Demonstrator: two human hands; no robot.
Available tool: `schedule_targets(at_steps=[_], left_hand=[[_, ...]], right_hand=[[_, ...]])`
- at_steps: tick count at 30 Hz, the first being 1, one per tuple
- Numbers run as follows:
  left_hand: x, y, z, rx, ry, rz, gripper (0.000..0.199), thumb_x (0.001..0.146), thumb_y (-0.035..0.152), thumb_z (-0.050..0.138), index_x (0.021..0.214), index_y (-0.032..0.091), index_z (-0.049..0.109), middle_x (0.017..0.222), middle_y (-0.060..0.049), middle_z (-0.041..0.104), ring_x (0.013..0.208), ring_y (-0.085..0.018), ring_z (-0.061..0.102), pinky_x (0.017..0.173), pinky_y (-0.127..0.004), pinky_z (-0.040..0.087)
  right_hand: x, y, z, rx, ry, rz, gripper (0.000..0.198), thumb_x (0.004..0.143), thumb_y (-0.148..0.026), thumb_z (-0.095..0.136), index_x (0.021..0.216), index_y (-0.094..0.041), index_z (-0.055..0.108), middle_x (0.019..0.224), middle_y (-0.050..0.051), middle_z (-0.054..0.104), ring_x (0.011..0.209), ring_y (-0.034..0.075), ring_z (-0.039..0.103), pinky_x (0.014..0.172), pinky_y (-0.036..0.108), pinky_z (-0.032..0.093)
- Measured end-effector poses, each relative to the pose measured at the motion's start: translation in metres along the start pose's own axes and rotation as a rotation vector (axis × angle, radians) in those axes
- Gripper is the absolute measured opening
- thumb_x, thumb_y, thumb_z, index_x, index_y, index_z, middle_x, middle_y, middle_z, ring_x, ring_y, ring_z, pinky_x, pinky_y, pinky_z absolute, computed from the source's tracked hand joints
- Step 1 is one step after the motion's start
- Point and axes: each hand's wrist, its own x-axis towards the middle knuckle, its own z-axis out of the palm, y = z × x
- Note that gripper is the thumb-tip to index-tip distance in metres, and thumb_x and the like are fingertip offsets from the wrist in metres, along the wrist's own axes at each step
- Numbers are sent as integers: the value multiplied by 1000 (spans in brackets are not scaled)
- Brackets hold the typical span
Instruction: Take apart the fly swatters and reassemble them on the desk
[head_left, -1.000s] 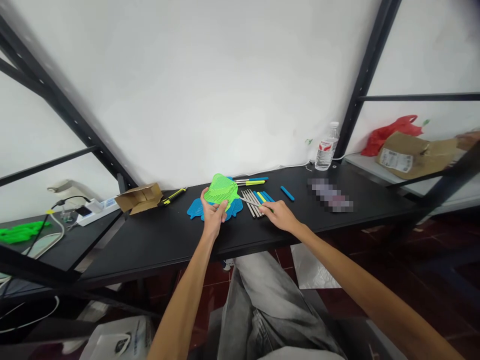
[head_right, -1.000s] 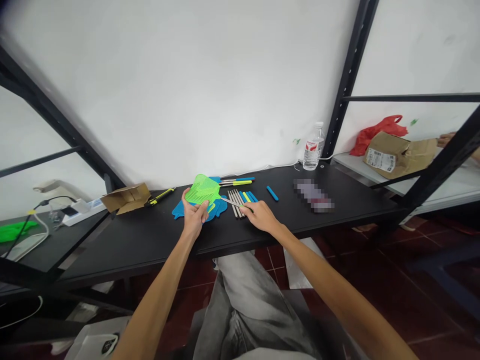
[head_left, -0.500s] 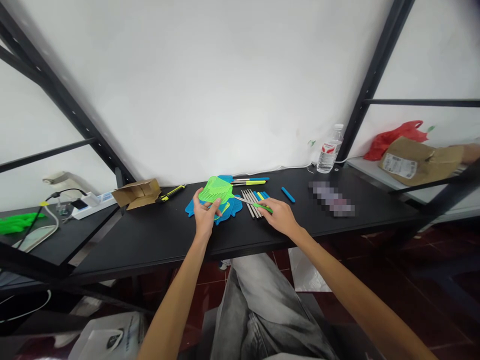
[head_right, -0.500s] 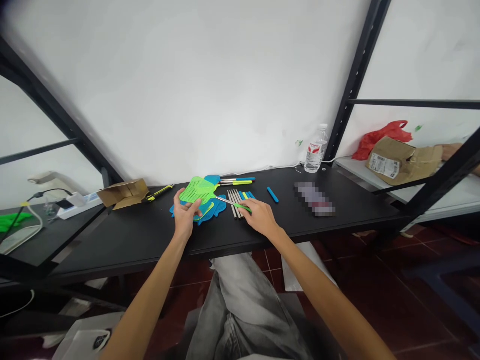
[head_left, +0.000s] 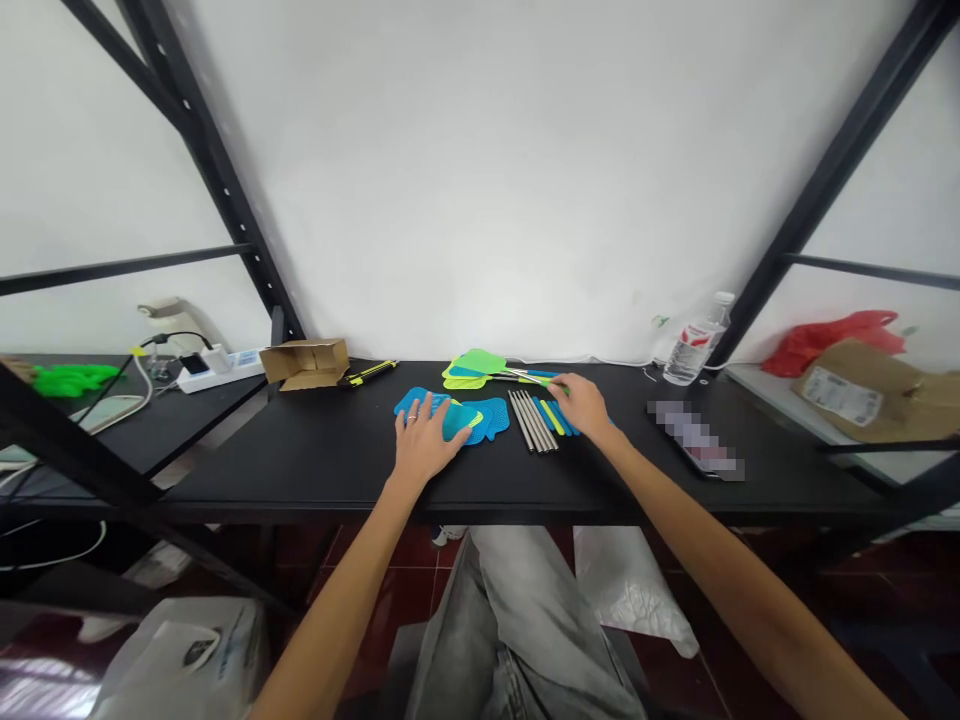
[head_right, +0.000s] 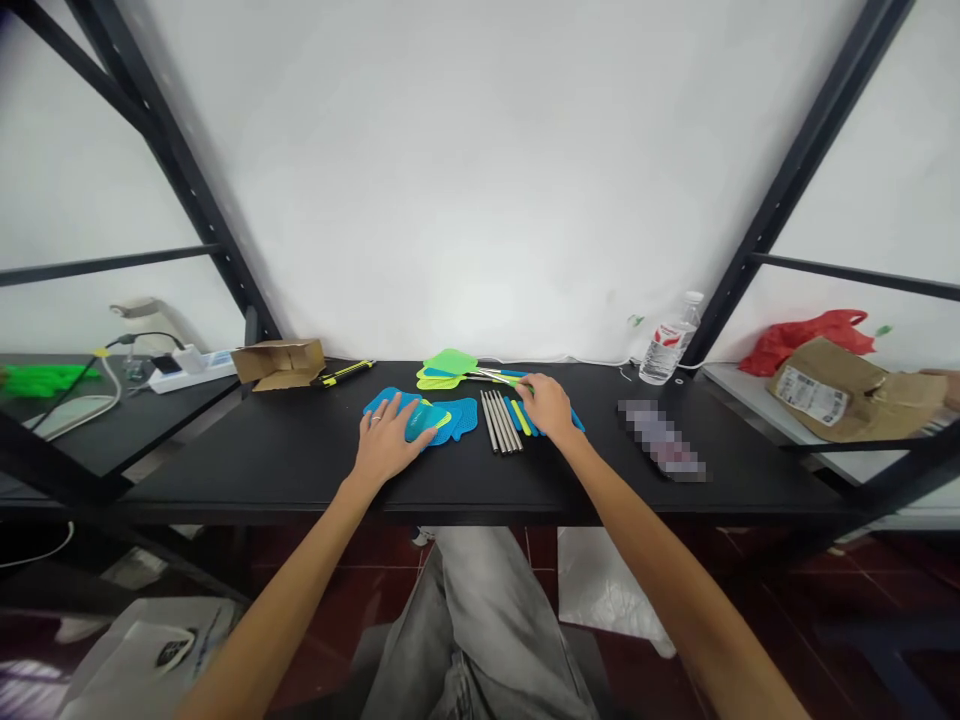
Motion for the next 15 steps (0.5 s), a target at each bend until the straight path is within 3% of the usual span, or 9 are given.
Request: schedule_targets(at_steps=[3,7,15], left_hand=[[-1,2,3,44,-96,-41,74,86,73,44,143,25,53,156,-14,40,142,-41,34,115,-58,21],[-2,1,4,33,-106,-21,69,89,70,42,139,24,56,151,-12,47,140,-38,38,112,-52,27],[-5,0,1,-17,-62,40,52,91,58,49,131,27,63,144,-10,55,130,-36,47,103,-48,35]], right_hand=[[33,-3,9,-134,-62,-60,27,98,-30,47,105,-21,72,107,10,71,100,25,61,84,33,43],[63,-8,23,-245,-50,-111,31,99,-31,44,108,-19,72,106,13,69,99,26,58,83,35,44],[78,-3,55,-339,-188,-79,28,95,-33,52,106,-18,73,102,15,70,92,25,62,80,36,47]])
